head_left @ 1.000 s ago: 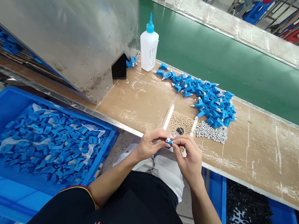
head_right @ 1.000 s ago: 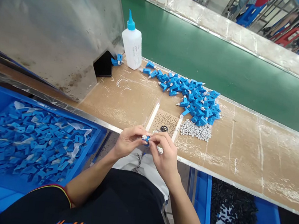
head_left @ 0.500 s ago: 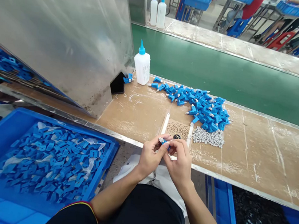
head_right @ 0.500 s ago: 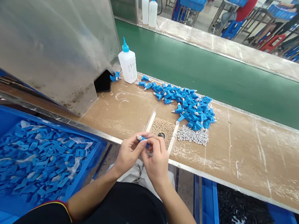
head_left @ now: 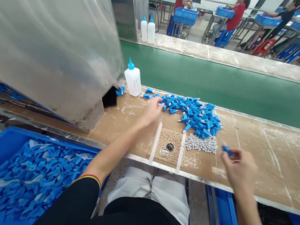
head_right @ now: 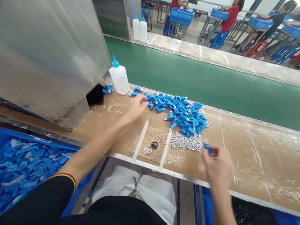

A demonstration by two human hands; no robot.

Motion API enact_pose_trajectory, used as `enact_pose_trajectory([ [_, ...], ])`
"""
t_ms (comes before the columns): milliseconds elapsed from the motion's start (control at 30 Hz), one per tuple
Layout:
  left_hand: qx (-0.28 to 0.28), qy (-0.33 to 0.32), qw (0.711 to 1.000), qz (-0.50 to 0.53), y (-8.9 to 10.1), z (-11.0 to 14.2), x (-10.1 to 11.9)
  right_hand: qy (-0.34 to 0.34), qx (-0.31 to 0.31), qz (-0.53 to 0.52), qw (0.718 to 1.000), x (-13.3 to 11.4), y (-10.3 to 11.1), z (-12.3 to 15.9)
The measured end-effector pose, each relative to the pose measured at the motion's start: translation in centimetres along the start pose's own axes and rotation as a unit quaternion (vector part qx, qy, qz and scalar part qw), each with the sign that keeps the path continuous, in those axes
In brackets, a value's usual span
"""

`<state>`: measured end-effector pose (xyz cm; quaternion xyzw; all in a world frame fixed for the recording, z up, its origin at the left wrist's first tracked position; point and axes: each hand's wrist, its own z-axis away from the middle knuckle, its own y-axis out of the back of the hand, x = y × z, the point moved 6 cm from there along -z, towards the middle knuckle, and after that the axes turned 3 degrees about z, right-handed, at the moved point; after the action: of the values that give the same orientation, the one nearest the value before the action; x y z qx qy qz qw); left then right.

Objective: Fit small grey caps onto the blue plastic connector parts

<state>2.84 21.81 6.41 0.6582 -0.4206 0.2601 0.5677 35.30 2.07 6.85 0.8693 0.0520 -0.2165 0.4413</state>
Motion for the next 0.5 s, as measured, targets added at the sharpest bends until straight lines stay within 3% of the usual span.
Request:
enact_pose_trajectory([
  [67,0.036,0.055,0.987,-0.15,0.9,-3.9,-1.9,-0.017,0.051,0.072,0.996,7.4,2.7,-1.5],
  [133,0.026,0.088,0.967,-0.239,1.1,-5.9,-3.3,-0.025,0.096,0.11,0.989,13.3,5.1,-2.4],
  [233,0.008,0.071,0.953,-0.293,0.8,-6.4,-3.9,-0.068,0.112,0.153,0.979,18.0,7.3,-3.3],
  [333,0.005,0.028,0.954,-0.297,1.3,-5.6,-3.4,-0.091,0.115,0.201,0.969,16.7,7.1,-3.4],
  [433,0.012,0.002,0.968,-0.251,3.0,-3.4,-3.0,-0.017,0.03,0.138,0.99,10.3,3.5,-2.0],
  [500,0.045,-0.034,0.978,-0.2,4.7,-0.9,-2.4,0.042,-0.086,0.032,0.995,5.1,-0.2,0.1],
])
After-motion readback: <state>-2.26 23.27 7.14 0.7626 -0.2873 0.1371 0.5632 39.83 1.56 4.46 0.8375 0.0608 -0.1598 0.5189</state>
